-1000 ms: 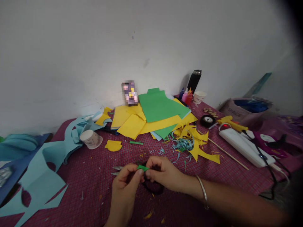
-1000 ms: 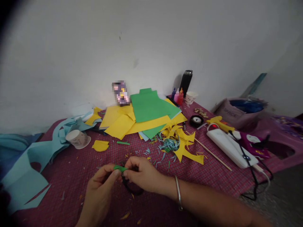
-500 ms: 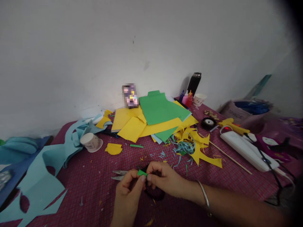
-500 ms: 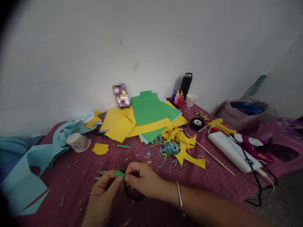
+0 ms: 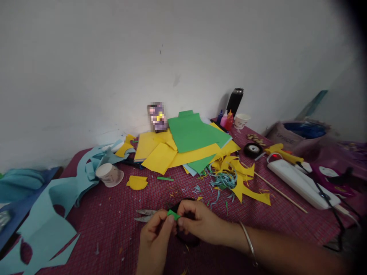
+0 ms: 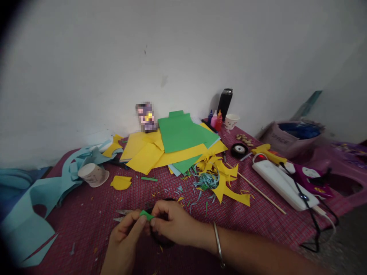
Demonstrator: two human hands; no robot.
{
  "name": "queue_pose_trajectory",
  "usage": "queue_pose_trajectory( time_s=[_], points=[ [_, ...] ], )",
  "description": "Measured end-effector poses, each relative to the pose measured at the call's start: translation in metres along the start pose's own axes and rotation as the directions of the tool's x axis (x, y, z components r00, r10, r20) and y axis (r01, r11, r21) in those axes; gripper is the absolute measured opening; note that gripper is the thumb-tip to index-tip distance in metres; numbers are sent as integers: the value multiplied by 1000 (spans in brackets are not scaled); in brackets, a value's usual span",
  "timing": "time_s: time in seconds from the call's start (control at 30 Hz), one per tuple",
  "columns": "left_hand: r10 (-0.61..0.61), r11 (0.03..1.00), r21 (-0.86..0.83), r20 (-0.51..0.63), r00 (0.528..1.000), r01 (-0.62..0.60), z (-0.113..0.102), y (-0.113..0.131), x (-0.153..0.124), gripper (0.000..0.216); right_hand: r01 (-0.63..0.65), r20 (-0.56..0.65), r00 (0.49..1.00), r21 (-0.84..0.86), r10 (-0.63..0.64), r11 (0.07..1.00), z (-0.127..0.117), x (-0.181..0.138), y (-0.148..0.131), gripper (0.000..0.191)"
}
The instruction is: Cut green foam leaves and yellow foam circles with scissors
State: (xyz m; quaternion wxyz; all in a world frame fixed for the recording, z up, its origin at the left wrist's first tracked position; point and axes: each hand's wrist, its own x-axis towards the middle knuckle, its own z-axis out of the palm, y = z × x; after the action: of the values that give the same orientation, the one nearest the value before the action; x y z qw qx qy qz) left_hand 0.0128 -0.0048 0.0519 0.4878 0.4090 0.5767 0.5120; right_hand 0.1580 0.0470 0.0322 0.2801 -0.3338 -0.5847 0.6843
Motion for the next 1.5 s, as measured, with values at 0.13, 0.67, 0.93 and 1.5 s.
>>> queue_pose_trajectory(
  time_s=[0.13, 0.67, 0.93, 1.5],
  points=[
    [34, 999, 7, -82, 996, -33, -5, -1, 0, 30, 0, 5, 1000, -5, 0, 1000, 1, -2, -3, 13],
    [-2, 1000, -8, -109, 994, 1, -9, -17, 3, 27, -41, 13, 999, 16, 41, 999, 0, -2, -5, 15],
    [32, 997, 70, -59, 998, -27, -9, -17, 5, 27, -18, 10, 1000, -29, 19, 999, 0, -3, -7, 14],
    [21, 996, 93, -29, 999, -18, -11, -21, 6, 24, -28, 7, 1000, -42, 28, 999, 1, -2, -5, 9]
  ],
)
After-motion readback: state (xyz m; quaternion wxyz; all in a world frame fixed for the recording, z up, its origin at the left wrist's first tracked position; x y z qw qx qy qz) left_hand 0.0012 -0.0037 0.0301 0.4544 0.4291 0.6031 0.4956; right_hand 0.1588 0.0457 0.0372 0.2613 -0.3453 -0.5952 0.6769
